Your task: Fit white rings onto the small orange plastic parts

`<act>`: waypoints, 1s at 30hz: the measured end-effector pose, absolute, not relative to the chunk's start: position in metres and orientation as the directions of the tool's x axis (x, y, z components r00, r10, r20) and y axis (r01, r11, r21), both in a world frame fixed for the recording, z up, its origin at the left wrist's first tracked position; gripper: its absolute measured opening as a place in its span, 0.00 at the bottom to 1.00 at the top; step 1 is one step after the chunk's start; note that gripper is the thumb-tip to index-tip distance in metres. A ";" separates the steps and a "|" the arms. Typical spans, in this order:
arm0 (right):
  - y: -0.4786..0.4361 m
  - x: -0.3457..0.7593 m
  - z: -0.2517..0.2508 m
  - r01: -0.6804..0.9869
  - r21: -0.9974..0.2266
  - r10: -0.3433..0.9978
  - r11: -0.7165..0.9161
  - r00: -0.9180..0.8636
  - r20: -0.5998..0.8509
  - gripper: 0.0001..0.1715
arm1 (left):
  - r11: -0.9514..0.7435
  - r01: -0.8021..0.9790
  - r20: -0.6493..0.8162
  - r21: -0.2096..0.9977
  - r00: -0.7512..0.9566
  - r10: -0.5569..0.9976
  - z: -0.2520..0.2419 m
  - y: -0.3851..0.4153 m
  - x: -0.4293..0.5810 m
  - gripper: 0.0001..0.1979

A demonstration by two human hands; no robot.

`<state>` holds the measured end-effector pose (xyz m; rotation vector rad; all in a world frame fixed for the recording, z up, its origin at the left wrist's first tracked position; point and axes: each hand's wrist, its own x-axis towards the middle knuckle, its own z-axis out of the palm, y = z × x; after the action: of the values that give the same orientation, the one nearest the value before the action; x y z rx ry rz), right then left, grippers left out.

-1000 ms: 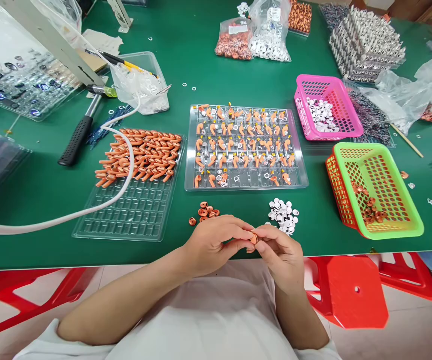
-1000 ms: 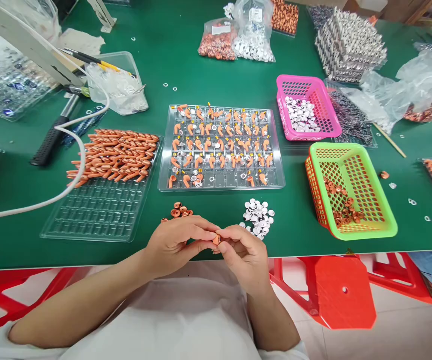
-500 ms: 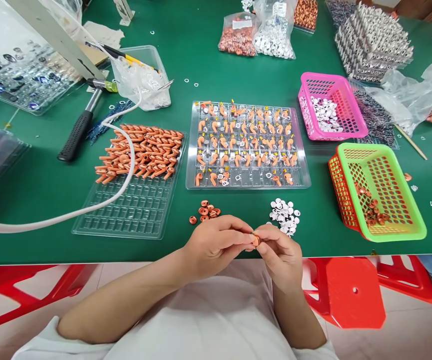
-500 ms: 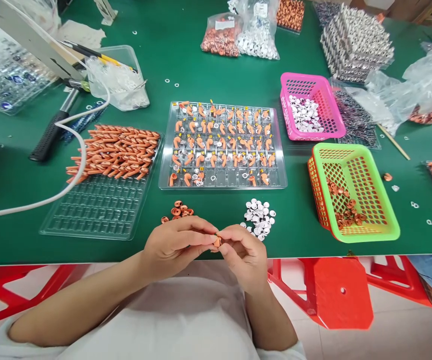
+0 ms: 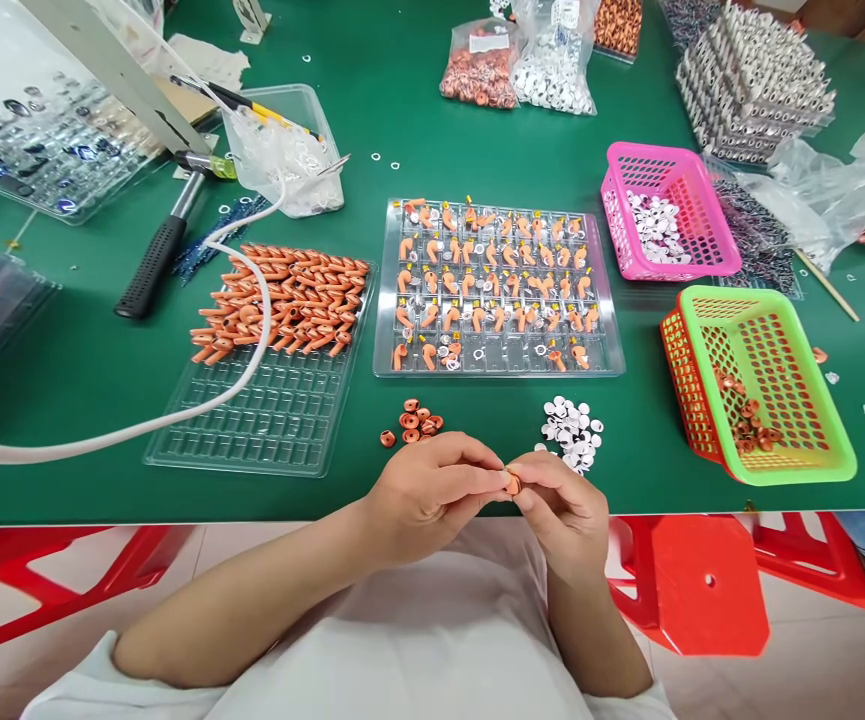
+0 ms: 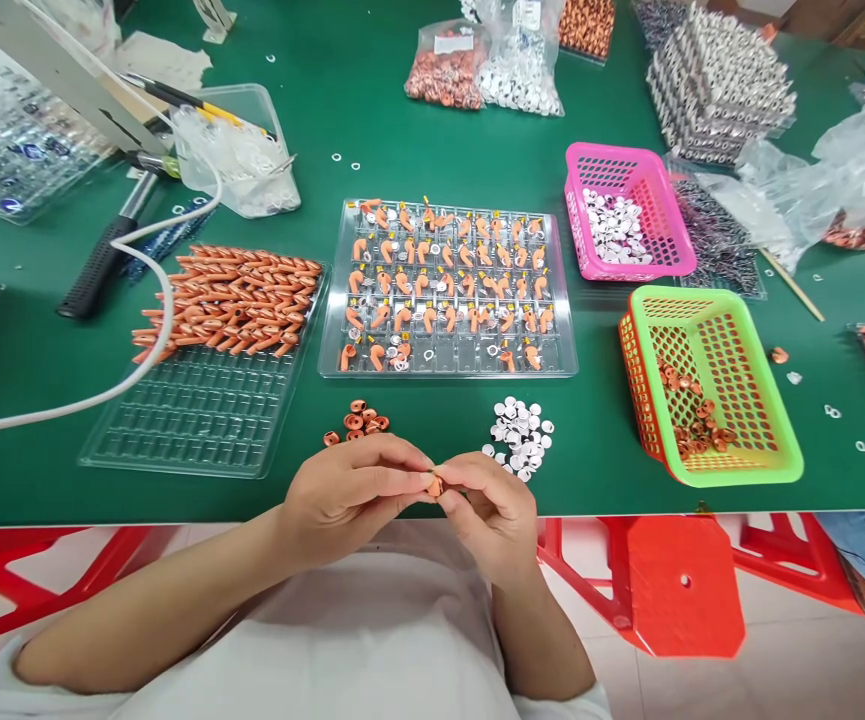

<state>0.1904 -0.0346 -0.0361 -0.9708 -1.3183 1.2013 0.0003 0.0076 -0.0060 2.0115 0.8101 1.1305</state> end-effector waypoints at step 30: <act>-0.032 0.194 -0.035 -0.024 -0.960 0.943 0.278 -0.182 0.277 0.27 | -0.618 0.204 0.494 0.759 0.437 0.752 -0.010 0.005 -0.002 0.07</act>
<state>0.1940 -0.0319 -0.0354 -0.9050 -1.4640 1.1239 -0.0021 0.0052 -0.0097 2.0743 0.8002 1.1472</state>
